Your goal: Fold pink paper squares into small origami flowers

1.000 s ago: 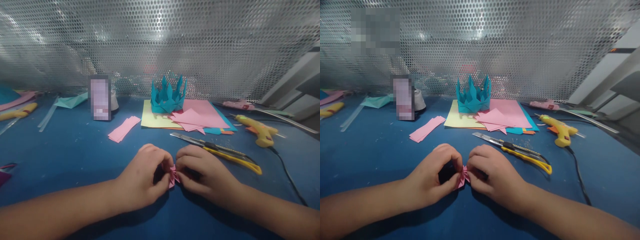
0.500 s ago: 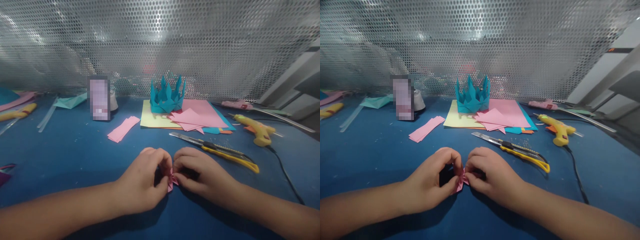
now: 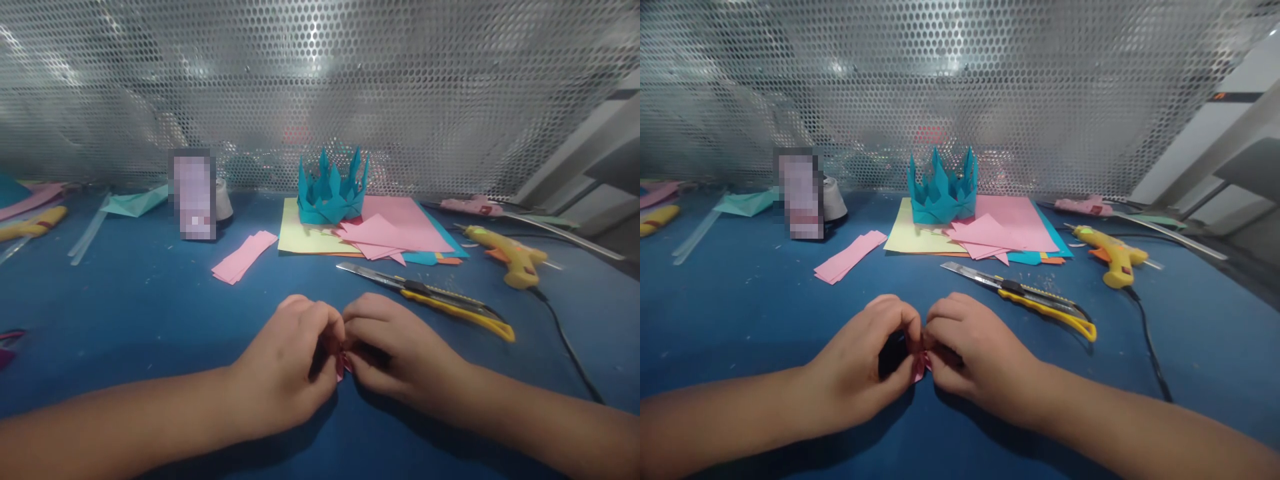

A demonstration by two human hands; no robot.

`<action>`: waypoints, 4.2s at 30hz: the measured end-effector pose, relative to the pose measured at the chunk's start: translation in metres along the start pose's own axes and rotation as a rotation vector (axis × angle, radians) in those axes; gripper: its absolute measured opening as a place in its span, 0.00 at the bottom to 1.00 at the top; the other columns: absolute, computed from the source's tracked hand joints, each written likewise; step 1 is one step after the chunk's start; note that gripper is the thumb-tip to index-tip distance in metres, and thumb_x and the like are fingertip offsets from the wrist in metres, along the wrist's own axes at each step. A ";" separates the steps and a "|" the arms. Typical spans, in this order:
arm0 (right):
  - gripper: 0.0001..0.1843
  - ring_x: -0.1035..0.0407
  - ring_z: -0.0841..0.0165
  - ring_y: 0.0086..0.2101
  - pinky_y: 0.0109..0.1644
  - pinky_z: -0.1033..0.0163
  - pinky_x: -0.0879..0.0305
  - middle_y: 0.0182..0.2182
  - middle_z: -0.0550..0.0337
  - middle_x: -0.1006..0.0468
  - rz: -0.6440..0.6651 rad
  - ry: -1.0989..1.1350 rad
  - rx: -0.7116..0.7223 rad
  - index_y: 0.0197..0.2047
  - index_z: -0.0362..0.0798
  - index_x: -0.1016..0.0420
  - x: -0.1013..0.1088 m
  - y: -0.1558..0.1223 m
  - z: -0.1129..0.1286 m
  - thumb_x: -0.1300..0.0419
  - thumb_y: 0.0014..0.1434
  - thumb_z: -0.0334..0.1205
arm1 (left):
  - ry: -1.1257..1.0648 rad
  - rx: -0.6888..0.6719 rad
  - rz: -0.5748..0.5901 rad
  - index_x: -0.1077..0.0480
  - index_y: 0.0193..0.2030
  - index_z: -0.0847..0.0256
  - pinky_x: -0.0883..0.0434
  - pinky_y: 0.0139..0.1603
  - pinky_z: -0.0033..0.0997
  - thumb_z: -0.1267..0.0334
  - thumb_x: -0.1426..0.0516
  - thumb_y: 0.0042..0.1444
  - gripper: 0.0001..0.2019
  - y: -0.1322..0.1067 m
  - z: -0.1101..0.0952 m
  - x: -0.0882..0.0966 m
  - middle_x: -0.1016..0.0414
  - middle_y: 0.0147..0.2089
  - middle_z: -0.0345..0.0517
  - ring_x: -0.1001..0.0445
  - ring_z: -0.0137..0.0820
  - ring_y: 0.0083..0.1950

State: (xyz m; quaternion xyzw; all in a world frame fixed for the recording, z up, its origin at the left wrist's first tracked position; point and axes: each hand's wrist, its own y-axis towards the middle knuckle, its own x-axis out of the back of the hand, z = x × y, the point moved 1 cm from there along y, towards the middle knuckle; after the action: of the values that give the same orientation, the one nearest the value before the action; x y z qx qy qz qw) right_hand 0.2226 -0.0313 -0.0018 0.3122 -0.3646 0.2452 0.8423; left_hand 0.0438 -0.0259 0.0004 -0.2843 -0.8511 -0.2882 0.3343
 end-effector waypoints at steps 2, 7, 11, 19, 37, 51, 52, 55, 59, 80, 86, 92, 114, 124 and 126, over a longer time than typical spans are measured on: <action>0.06 0.37 0.68 0.34 0.38 0.63 0.39 0.30 0.58 0.30 0.009 -0.003 -0.031 0.30 0.45 0.31 0.001 -0.001 0.000 0.44 0.52 0.26 | 0.006 -0.012 0.005 0.41 0.34 0.58 0.37 0.40 0.36 0.76 0.48 0.48 0.09 -0.001 -0.001 0.000 0.32 0.32 0.37 0.35 0.30 0.34; 0.05 0.35 0.68 0.33 0.38 0.63 0.37 0.30 0.58 0.29 -0.019 0.030 -0.098 0.29 0.45 0.29 0.003 -0.002 0.000 0.42 0.49 0.26 | -0.045 0.114 0.027 0.40 0.36 0.58 0.36 0.40 0.35 0.74 0.47 0.50 0.09 0.002 -0.004 0.005 0.31 0.34 0.37 0.34 0.29 0.36; 0.06 0.34 0.69 0.34 0.39 0.64 0.37 0.29 0.59 0.28 -0.023 0.072 -0.107 0.29 0.46 0.29 0.003 -0.001 -0.001 0.40 0.47 0.25 | -0.090 0.198 0.037 0.39 0.36 0.57 0.35 0.39 0.34 0.71 0.45 0.49 0.09 0.005 -0.003 0.006 0.29 0.34 0.36 0.32 0.30 0.38; 0.05 0.36 0.70 0.33 0.38 0.64 0.39 0.29 0.59 0.29 -0.016 0.047 0.002 0.30 0.45 0.31 0.003 0.000 -0.003 0.43 0.52 0.26 | -0.067 0.134 0.022 0.39 0.37 0.56 0.37 0.40 0.33 0.72 0.45 0.49 0.10 0.005 -0.001 0.001 0.28 0.33 0.33 0.33 0.29 0.37; 0.06 0.36 0.69 0.32 0.37 0.64 0.39 0.27 0.59 0.28 0.025 0.037 -0.075 0.28 0.45 0.30 0.007 -0.001 -0.001 0.42 0.47 0.25 | -0.045 0.126 0.060 0.39 0.35 0.58 0.37 0.40 0.35 0.72 0.45 0.49 0.08 0.005 -0.007 0.006 0.29 0.33 0.37 0.33 0.30 0.36; 0.10 0.37 0.64 0.44 0.48 0.55 0.38 0.41 0.56 0.32 -0.226 0.021 -0.146 0.42 0.50 0.31 0.017 0.001 -0.001 0.41 0.55 0.33 | -0.298 0.234 -0.078 0.40 0.33 0.58 0.34 0.31 0.27 0.73 0.48 0.52 0.06 0.008 -0.002 0.002 0.33 0.28 0.35 0.33 0.24 0.28; 0.13 0.37 0.64 0.44 0.48 0.55 0.37 0.42 0.55 0.33 -0.270 0.094 -0.209 0.45 0.51 0.34 0.017 0.001 -0.002 0.40 0.56 0.34 | -0.357 0.256 -0.100 0.41 0.32 0.58 0.34 0.28 0.26 0.73 0.49 0.53 0.06 0.009 -0.001 0.002 0.34 0.27 0.34 0.34 0.23 0.26; 0.19 0.34 0.67 0.39 0.42 0.57 0.32 0.43 0.55 0.35 -0.287 0.456 -0.377 0.49 0.52 0.43 0.012 0.001 -0.003 0.41 0.57 0.41 | -0.452 0.300 -0.180 0.42 0.33 0.58 0.35 0.25 0.24 0.73 0.49 0.55 0.06 0.012 0.000 0.003 0.36 0.25 0.33 0.34 0.22 0.24; 0.25 0.32 0.71 0.31 0.35 0.61 0.32 0.34 0.62 0.31 -0.191 0.825 -0.519 0.49 0.52 0.50 0.005 0.004 0.003 0.39 0.56 0.47 | -0.425 0.295 -0.246 0.41 0.34 0.58 0.33 0.27 0.24 0.71 0.47 0.56 0.05 0.013 -0.001 0.003 0.35 0.26 0.34 0.34 0.23 0.26; 0.27 0.29 0.72 0.25 0.34 0.62 0.31 0.24 0.67 0.26 -0.151 0.939 -0.670 0.54 0.49 0.47 0.011 0.005 -0.002 0.40 0.56 0.45 | 0.235 -0.213 -0.119 0.30 0.41 0.57 0.33 0.45 0.34 0.73 0.48 0.58 0.09 0.012 -0.003 0.014 0.32 0.42 0.45 0.34 0.31 0.43; 0.28 0.28 0.71 0.27 0.37 0.60 0.31 0.26 0.66 0.25 -0.148 0.976 -0.667 0.56 0.49 0.48 0.010 0.004 -0.003 0.40 0.57 0.43 | -0.043 -0.173 -0.046 0.33 0.43 0.59 0.30 0.48 0.31 0.76 0.50 0.56 0.12 0.014 0.000 0.008 0.35 0.46 0.47 0.32 0.30 0.47; 0.27 0.29 0.72 0.27 0.36 0.61 0.31 0.24 0.68 0.27 -0.106 0.965 -0.626 0.55 0.49 0.48 0.008 0.005 -0.004 0.40 0.56 0.43 | 0.001 -0.158 0.015 0.30 0.41 0.59 0.30 0.45 0.31 0.74 0.50 0.57 0.11 0.014 0.002 0.006 0.35 0.45 0.47 0.32 0.29 0.43; 0.04 0.28 0.70 0.29 0.33 0.66 0.31 0.28 0.62 0.22 -0.173 0.248 -0.322 0.33 0.50 0.28 0.008 0.003 0.005 0.43 0.56 0.32 | 0.233 -0.110 0.011 0.37 0.28 0.61 0.36 0.40 0.35 0.72 0.47 0.49 0.03 0.011 0.006 0.013 0.26 0.32 0.43 0.39 0.32 0.36; 0.07 0.26 0.71 0.30 0.35 0.68 0.32 0.29 0.63 0.20 -0.146 0.109 -0.263 0.34 0.50 0.24 0.008 0.000 0.001 0.42 0.56 0.31 | 0.105 -0.130 0.052 0.34 0.31 0.63 0.36 0.43 0.32 0.72 0.47 0.51 0.02 0.011 0.009 0.010 0.27 0.33 0.44 0.36 0.30 0.36; 0.07 0.26 0.72 0.31 0.36 0.69 0.32 0.30 0.64 0.19 -0.131 0.094 -0.236 0.35 0.50 0.24 0.008 -0.001 0.001 0.43 0.56 0.30 | 0.082 -0.129 0.049 0.34 0.31 0.64 0.35 0.43 0.32 0.73 0.47 0.51 0.02 0.011 0.009 0.009 0.27 0.32 0.44 0.36 0.30 0.35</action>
State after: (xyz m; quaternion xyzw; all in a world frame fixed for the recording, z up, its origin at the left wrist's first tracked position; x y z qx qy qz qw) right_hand 0.2279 -0.0307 0.0049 0.2224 -0.3297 0.1595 0.9035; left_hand 0.0418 -0.0097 0.0044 -0.3138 -0.8091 -0.3455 0.3570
